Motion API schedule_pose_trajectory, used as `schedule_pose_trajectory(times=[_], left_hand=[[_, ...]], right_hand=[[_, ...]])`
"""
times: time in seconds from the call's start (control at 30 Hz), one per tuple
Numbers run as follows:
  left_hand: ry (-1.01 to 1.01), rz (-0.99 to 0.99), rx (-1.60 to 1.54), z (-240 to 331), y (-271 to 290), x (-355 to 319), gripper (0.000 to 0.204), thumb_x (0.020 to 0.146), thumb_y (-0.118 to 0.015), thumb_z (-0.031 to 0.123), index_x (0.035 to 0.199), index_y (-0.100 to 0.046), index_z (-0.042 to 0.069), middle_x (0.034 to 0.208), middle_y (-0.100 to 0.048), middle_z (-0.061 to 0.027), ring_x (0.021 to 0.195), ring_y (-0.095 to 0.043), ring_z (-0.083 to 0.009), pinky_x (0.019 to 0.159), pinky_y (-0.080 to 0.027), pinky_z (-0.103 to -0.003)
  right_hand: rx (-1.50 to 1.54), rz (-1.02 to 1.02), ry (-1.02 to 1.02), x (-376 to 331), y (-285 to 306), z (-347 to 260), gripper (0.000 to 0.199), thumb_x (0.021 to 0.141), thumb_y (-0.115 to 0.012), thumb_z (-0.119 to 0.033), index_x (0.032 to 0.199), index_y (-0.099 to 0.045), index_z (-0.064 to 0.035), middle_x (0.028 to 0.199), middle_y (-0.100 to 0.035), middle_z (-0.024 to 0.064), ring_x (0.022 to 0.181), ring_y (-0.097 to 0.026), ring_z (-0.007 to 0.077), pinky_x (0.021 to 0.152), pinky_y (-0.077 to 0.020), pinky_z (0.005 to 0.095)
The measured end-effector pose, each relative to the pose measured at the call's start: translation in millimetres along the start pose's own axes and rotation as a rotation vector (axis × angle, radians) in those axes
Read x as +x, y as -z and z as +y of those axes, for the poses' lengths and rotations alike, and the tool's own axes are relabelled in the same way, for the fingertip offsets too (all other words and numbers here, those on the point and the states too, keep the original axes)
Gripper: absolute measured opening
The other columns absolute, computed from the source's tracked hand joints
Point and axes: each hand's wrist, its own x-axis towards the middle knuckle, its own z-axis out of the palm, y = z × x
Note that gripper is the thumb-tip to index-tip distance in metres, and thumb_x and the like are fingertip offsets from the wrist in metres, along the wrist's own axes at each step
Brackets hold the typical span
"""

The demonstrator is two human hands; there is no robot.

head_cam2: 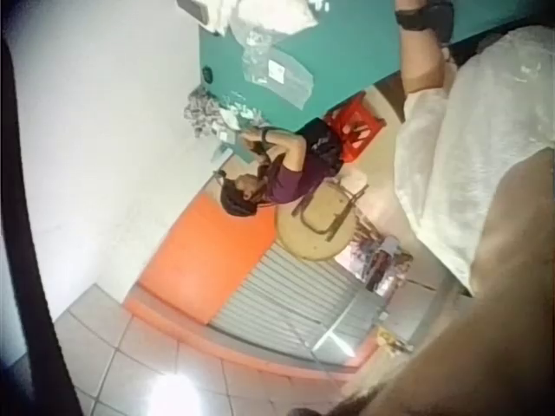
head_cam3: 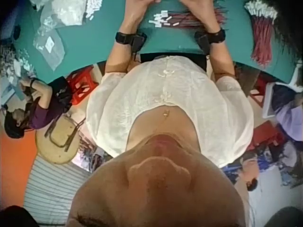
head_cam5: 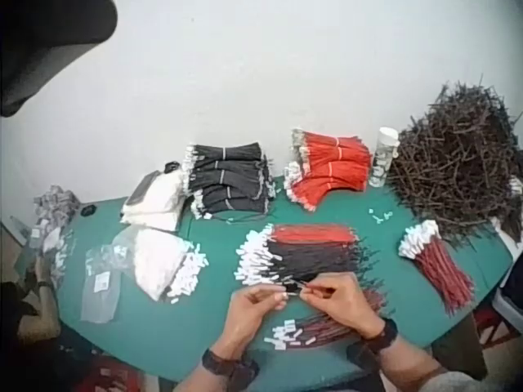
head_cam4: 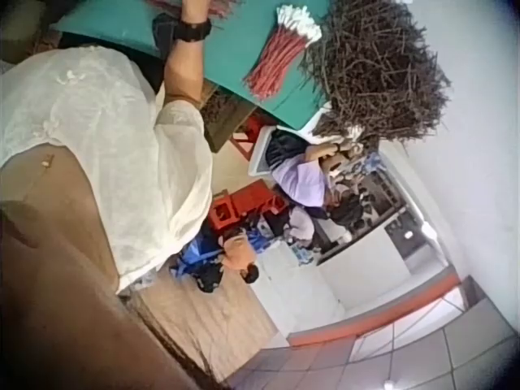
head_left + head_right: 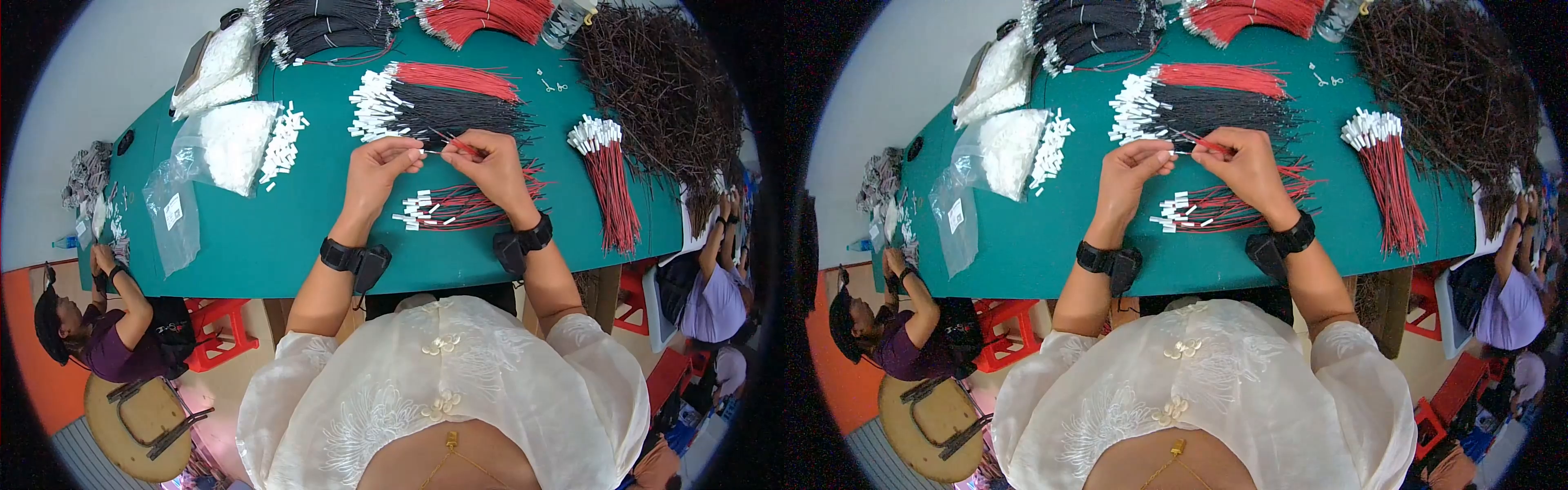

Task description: The person picks up a red wire and a black wire and inserts the ends of the wires into a white connector by hand. After joining the wires and the connector, the person places the assembled piece onto the table.

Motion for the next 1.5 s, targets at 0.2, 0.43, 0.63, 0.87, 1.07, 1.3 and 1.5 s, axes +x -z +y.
schedule_pose_trajectory(times=[0.2,0.43,0.63,0.87,1.07,1.3,1.5], left_hand=[[-0.005,-0.005,0.023,-0.4,1.2,0.1,0.019,0.089,-0.072,0.006,0.106,-0.071,-0.004,0.091,-0.073,-0.0104,0.079,-0.068,-0.0124,0.073,-0.054,-0.024],[-0.006,0.002,0.039,-5.0,-1.0,0.3,0.016,0.089,-0.072,0.005,0.102,-0.072,-0.003,0.088,-0.074,-0.0085,0.076,-0.067,-0.0108,0.069,-0.053,-0.023],[0.018,-0.009,0.016,-4.1,-2.7,0.5,0.015,0.087,-0.074,0.005,0.1,-0.073,-0.003,0.087,-0.073,-0.0081,0.074,-0.067,-0.0107,0.068,-0.054,-0.023],[0.032,-0.044,0.064,-2.7,-0.8,-0.5,0.014,0.087,-0.073,0.002,0.1,-0.073,-0.003,0.086,-0.073,-0.0086,0.073,-0.067,-0.0108,0.068,-0.054,-0.023],[0.02,-0.064,0.055,-5.8,-3.5,-0.4,0.012,0.088,-0.072,0.002,0.099,-0.073,-0.003,0.086,-0.073,-0.009,0.072,-0.067,-0.0108,0.067,-0.054,-0.023],[0.029,-0.041,0.085,-12.1,-5.6,-1.0,0.01,0.085,-0.073,0.002,0.095,-0.074,-0.001,0.083,-0.074,-0.0085,0.07,-0.066,-0.0113,0.064,-0.053,-0.024],[-0.104,-0.164,0.637,-6.3,-1.2,-7.1,0.01,0.079,-0.076,0.004,0.088,-0.075,0.001,0.077,-0.071,-0.0084,0.066,-0.066,-0.0142,0.061,-0.052,-0.027]], right_hand=[[-0.049,0.029,0.097,1.2,-1.0,-4.9,0.011,0.079,-0.077,-0.006,0.085,-0.071,0.0013,0.069,-0.061,0.0056,0.058,-0.051,0.01,0.053,-0.0399,0.0264],[-0.025,0.045,0.166,-1.0,-5.9,-9.4,0.01,0.078,-0.077,-0.003,0.083,-0.069,0.0016,0.068,-0.06,0.0071,0.057,-0.053,0.0132,0.052,-0.0407,0.0282],[-0.031,0.06,0.204,-0.8,-7.1,-9.5,0.009,0.079,-0.076,-0.003,0.083,-0.069,0.0018,0.069,-0.062,0.0073,0.057,-0.055,0.0143,0.052,-0.041,0.0281],[-0.017,0.012,0.206,0.7,-5.1,-2.4,0.009,0.079,-0.076,-0.003,0.083,-0.069,0.0022,0.069,-0.062,0.0082,0.057,-0.055,0.015,0.051,-0.041,0.0282],[-0.028,-0.036,0.177,-0.1,-4.4,-9.0,0.01,0.079,-0.075,0.0,0.086,-0.07,0.0038,0.072,-0.064,0.006,0.058,-0.053,0.0104,0.051,-0.0383,0.0259],[-0.05,-0.102,0.133,2.5,2.8,-5.3,0.011,0.085,-0.072,-0.006,0.088,-0.07,0.0043,0.071,-0.063,0.0072,0.057,-0.052,0.0113,0.052,-0.0394,0.0287],[-0.02,-0.269,0.007,4.0,8.8,10.9,0.019,0.092,-0.066,-0.013,0.087,-0.068,0.0048,0.068,-0.061,0.0093,0.056,-0.052,0.0138,0.053,-0.0406,0.0316]])
